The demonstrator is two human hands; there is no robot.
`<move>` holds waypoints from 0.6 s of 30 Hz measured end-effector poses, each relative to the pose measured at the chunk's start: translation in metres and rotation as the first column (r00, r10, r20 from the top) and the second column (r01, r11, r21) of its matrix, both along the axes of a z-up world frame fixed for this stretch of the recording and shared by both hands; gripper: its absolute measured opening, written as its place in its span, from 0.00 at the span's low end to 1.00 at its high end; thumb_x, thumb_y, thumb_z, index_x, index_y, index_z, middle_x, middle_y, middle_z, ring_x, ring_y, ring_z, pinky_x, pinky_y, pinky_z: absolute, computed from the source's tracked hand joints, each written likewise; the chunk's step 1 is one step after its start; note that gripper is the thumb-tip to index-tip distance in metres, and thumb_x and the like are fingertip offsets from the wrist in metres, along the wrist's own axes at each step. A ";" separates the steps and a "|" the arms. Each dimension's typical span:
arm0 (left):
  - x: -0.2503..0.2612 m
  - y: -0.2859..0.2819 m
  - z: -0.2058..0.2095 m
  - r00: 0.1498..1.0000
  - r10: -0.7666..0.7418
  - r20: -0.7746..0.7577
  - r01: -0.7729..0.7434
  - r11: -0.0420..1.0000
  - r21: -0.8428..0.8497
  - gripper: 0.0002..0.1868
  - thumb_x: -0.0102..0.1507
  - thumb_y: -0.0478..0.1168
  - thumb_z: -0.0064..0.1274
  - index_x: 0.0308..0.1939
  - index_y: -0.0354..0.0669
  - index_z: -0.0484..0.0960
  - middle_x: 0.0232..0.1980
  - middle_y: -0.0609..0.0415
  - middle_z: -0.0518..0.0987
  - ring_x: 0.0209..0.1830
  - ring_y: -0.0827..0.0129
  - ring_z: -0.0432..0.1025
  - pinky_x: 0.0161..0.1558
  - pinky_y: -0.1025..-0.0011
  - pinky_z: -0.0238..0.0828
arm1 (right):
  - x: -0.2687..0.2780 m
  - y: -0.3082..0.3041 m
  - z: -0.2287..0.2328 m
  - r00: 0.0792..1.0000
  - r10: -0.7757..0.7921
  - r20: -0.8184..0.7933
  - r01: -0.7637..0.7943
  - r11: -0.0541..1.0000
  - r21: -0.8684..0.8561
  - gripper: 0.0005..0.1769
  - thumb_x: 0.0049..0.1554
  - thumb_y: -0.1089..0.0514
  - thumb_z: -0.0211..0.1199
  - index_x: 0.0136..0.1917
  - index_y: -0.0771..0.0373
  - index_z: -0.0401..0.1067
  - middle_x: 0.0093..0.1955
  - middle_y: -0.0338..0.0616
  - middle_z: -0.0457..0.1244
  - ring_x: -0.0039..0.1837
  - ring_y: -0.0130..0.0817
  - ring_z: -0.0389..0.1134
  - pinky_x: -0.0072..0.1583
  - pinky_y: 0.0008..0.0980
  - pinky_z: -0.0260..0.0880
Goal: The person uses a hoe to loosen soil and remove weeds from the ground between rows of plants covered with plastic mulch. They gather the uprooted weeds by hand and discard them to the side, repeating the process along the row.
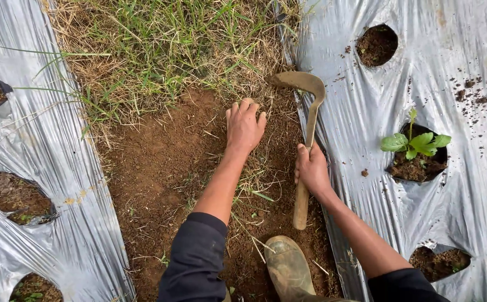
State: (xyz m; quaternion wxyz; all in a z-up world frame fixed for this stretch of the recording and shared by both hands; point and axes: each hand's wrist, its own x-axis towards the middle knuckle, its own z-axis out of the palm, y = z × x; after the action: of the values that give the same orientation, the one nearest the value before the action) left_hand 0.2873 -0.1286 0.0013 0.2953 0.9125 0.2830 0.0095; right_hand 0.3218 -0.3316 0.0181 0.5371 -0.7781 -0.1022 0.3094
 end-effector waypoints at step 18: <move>-0.006 0.001 -0.038 0.994 0.062 0.093 -0.052 0.992 -0.113 0.12 0.66 0.40 0.50 0.46 0.35 0.81 0.48 0.49 0.72 0.57 0.54 0.72 0.62 0.51 0.68 | 0.001 -0.017 0.007 0.997 0.047 -0.069 -0.060 0.977 -0.205 0.13 0.70 0.58 0.44 0.49 0.68 0.63 0.22 0.43 0.59 0.21 0.34 0.61 0.25 0.33 0.63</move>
State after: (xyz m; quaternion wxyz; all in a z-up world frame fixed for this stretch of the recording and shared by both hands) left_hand 0.2818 -0.1276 -0.0363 0.3582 0.8848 0.2946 0.0461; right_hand 0.3231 -0.3490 0.0255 0.4475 -0.8165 -0.0733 0.3573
